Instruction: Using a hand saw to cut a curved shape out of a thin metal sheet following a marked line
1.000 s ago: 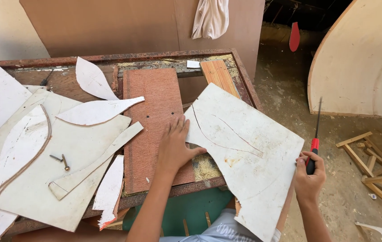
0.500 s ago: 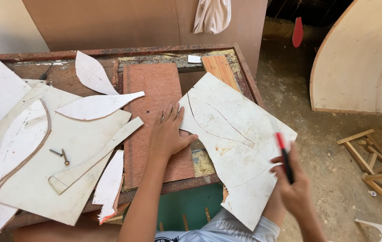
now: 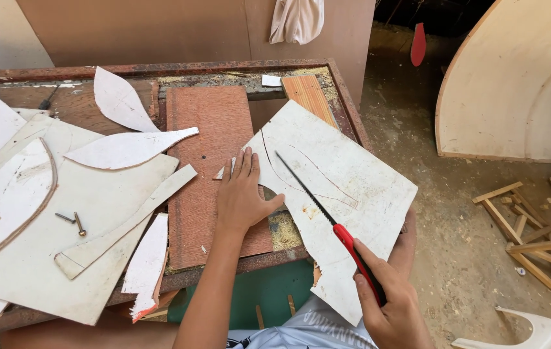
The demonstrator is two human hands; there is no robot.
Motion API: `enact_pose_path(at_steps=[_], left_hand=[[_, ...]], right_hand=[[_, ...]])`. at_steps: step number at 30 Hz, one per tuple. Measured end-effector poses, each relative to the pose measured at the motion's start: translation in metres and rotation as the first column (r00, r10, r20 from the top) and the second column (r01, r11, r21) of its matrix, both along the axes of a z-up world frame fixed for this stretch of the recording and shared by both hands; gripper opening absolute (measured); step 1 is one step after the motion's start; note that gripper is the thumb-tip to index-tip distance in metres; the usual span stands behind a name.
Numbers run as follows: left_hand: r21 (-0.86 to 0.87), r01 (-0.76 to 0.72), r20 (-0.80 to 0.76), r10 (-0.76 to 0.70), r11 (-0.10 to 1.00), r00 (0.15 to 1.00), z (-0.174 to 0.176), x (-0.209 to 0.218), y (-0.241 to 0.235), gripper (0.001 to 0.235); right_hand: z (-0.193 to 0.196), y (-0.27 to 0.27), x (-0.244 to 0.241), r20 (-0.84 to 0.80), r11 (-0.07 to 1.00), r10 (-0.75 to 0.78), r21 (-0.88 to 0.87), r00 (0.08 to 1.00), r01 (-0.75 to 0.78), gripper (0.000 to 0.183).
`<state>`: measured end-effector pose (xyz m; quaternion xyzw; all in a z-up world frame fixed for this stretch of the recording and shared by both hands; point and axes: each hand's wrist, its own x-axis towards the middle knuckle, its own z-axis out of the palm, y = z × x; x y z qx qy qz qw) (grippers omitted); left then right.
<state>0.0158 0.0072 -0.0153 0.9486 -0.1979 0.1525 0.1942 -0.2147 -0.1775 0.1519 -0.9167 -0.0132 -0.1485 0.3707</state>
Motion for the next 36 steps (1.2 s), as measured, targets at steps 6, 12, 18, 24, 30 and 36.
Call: enact_pose_path(at_steps=[6, 12, 18, 24, 30, 36], left_hand=[[0.033, 0.063, -0.101, -0.059, 0.997, 0.993, 0.003, 0.002, 0.008, 0.13], [0.046, 0.05, -0.1, -0.045, 0.998, 0.994, 0.009, 0.0, 0.005, 0.153], [0.08, 0.041, -0.07, -0.035, 0.996, 0.997, 0.006, 0.0, 0.003, 0.16], [0.062, 0.037, -0.013, -0.036, 0.997, 0.999, 0.003, 0.0, 0.003, 0.159], [0.073, 0.05, -0.068, -0.045, 0.996, 0.997, 0.006, 0.0, 0.004, 0.159], [0.1, 0.045, -0.023, -0.043, 0.994, 0.999, 0.0, 0.002, 0.003, 0.158]], right_hand=[[0.001, 0.011, -0.009, -0.018, 0.999, -0.026, -0.045, 0.999, 0.025, 0.046], [-0.031, -0.012, -0.024, -0.103, 0.994, -0.081, -0.079, 0.991, 0.073, 0.052], [0.006, 0.004, -0.012, -0.108, 0.989, -0.135, -0.078, 0.985, 0.127, 0.052], [0.0, -0.01, -0.02, -0.184, 0.976, -0.193, -0.134, 0.964, 0.17, 0.053], [0.031, 0.015, -0.003, -0.028, 0.989, 0.089, -0.115, 0.996, -0.092, 0.053], [0.026, 0.015, 0.006, -0.017, 0.946, 0.164, -0.279, 0.986, -0.162, 0.057]])
